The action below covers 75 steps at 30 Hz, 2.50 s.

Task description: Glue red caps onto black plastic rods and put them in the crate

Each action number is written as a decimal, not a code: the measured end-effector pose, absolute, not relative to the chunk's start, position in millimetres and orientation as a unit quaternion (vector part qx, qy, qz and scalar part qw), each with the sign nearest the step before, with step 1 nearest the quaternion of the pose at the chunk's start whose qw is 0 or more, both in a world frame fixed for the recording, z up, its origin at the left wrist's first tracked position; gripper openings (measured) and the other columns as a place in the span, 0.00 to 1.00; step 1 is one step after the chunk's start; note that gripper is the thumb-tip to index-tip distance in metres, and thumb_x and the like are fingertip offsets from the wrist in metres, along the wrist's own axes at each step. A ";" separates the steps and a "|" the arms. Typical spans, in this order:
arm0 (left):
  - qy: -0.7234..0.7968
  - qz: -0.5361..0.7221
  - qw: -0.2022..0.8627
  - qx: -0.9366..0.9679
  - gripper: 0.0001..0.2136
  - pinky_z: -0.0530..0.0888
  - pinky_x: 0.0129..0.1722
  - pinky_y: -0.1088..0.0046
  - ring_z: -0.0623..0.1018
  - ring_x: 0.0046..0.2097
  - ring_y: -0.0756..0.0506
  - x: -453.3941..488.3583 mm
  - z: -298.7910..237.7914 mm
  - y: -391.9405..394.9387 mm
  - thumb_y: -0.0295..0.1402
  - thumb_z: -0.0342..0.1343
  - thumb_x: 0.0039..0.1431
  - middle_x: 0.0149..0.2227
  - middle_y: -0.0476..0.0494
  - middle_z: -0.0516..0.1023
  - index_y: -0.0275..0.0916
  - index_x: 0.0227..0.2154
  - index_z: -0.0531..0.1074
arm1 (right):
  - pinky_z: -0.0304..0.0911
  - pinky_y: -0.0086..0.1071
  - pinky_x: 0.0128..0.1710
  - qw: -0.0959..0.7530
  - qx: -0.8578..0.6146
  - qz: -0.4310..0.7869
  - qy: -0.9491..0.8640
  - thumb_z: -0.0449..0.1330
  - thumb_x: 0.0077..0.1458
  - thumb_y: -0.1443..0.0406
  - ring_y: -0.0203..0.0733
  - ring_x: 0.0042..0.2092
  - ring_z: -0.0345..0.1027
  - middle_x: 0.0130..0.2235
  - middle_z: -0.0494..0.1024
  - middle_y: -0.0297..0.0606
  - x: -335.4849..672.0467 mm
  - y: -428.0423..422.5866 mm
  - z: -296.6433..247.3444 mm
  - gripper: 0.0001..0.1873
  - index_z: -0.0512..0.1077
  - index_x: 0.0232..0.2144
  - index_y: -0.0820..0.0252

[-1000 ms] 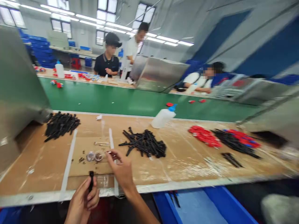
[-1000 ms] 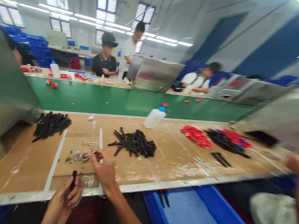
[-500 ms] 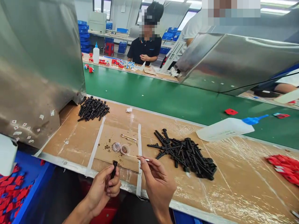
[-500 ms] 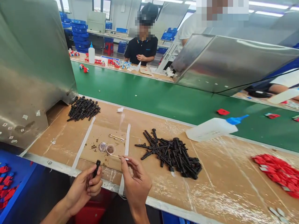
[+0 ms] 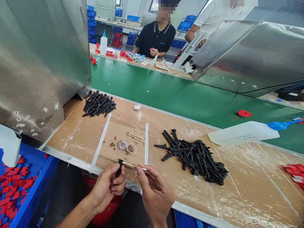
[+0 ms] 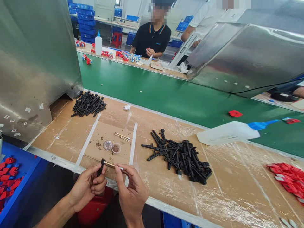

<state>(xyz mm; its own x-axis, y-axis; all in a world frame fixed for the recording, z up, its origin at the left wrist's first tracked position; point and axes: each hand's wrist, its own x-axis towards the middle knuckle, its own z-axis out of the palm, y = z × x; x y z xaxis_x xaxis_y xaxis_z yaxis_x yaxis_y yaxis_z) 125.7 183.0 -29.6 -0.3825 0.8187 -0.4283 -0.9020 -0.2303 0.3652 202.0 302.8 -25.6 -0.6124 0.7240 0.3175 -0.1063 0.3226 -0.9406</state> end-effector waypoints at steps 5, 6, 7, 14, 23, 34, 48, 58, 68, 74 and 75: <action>0.286 0.781 0.551 -0.070 0.13 0.45 0.20 0.78 0.47 0.19 0.57 125.5 -31.7 182.8 0.41 0.54 0.61 0.19 0.59 0.51 0.35 0.32 0.66 | 0.74 0.27 0.37 0.369 -0.209 0.537 -0.729 0.64 0.55 0.70 0.37 0.36 0.77 0.35 0.82 0.35 201.7 303.3 -30.9 0.06 0.77 0.36 0.56; 0.286 0.781 0.551 -0.069 0.12 0.45 0.20 0.78 0.47 0.19 0.57 125.4 -32.0 182.7 0.41 0.53 0.61 0.19 0.59 0.51 0.35 0.32 0.66 | 0.74 0.26 0.37 0.368 -0.209 0.536 -0.731 0.64 0.55 0.70 0.36 0.36 0.77 0.35 0.82 0.35 201.7 303.3 -31.9 0.06 0.77 0.36 0.56; 0.285 0.782 0.550 -0.068 0.12 0.45 0.20 0.78 0.47 0.19 0.57 125.4 -32.2 182.6 0.41 0.53 0.61 0.19 0.59 0.51 0.35 0.31 0.66 | 0.74 0.26 0.38 0.367 -0.210 0.534 -0.732 0.64 0.55 0.70 0.36 0.36 0.77 0.35 0.82 0.35 201.7 303.3 -32.8 0.06 0.77 0.36 0.55; 0.285 0.782 0.550 -0.064 0.13 0.44 0.20 0.78 0.47 0.19 0.57 126.4 -32.8 182.2 0.42 0.54 0.60 0.19 0.59 0.51 0.36 0.31 0.66 | 0.72 0.24 0.39 0.365 -0.200 0.531 -0.738 0.64 0.55 0.71 0.34 0.37 0.76 0.35 0.81 0.33 205.2 302.3 -37.7 0.08 0.76 0.38 0.54; 0.306 0.781 0.541 -0.060 0.14 0.43 0.20 0.78 0.46 0.19 0.57 128.0 -31.2 184.1 0.43 0.55 0.59 0.19 0.59 0.50 0.36 0.31 0.65 | 0.72 0.26 0.39 0.372 -0.183 0.515 -0.751 0.63 0.55 0.72 0.35 0.37 0.75 0.36 0.80 0.33 202.5 303.5 -39.5 0.10 0.76 0.39 0.55; 0.326 0.777 0.536 -0.056 0.13 0.43 0.20 0.78 0.46 0.19 0.57 127.0 -31.7 183.0 0.42 0.52 0.62 0.19 0.59 0.50 0.36 0.32 0.66 | 0.73 0.33 0.37 0.385 -0.197 0.456 -0.778 0.65 0.55 0.66 0.42 0.35 0.77 0.34 0.81 0.40 208.2 301.9 -38.4 0.05 0.78 0.36 0.60; 0.346 0.776 0.524 -0.057 0.16 0.42 0.21 0.78 0.46 0.20 0.57 128.3 -27.2 185.5 0.46 0.56 0.58 0.19 0.59 0.51 0.36 0.32 0.65 | 0.74 0.33 0.36 0.391 -0.176 0.419 -0.800 0.64 0.55 0.66 0.42 0.34 0.77 0.33 0.81 0.40 210.7 301.5 -36.2 0.05 0.78 0.35 0.59; 0.347 0.785 0.512 -0.037 0.15 0.43 0.20 0.78 0.46 0.19 0.57 130.4 -32.6 185.5 0.45 0.52 0.61 0.20 0.59 0.51 0.36 0.32 0.65 | 0.71 0.30 0.39 0.396 -0.125 0.395 -0.819 0.63 0.55 0.74 0.38 0.37 0.76 0.35 0.80 0.36 209.4 303.4 -37.7 0.12 0.74 0.41 0.56; 0.322 0.787 0.522 -0.063 0.20 0.42 0.18 0.79 0.46 0.17 0.58 129.2 -35.5 183.7 0.50 0.60 0.52 0.18 0.61 0.52 0.38 0.31 0.64 | 0.72 0.34 0.40 0.389 -0.257 0.497 -0.732 0.65 0.54 0.62 0.44 0.40 0.77 0.40 0.82 0.46 198.5 321.1 -35.3 0.09 0.76 0.36 0.62; 0.306 0.798 0.515 -0.067 0.22 0.40 0.17 0.80 0.44 0.16 0.59 131.9 -49.4 183.6 0.53 0.63 0.49 0.16 0.62 0.51 0.39 0.30 0.65 | 0.70 0.36 0.41 0.310 -0.274 0.498 -0.762 0.64 0.53 0.55 0.45 0.40 0.75 0.43 0.81 0.48 166.3 349.7 -29.6 0.15 0.78 0.34 0.63; 0.304 0.799 0.515 -0.064 0.22 0.40 0.17 0.80 0.43 0.16 0.59 131.8 -51.5 183.1 0.53 0.63 0.48 0.16 0.62 0.51 0.38 0.30 0.65 | 0.70 0.35 0.39 0.302 -0.271 0.494 -0.769 0.64 0.53 0.54 0.43 0.37 0.75 0.41 0.81 0.47 164.1 352.0 -29.1 0.17 0.79 0.35 0.63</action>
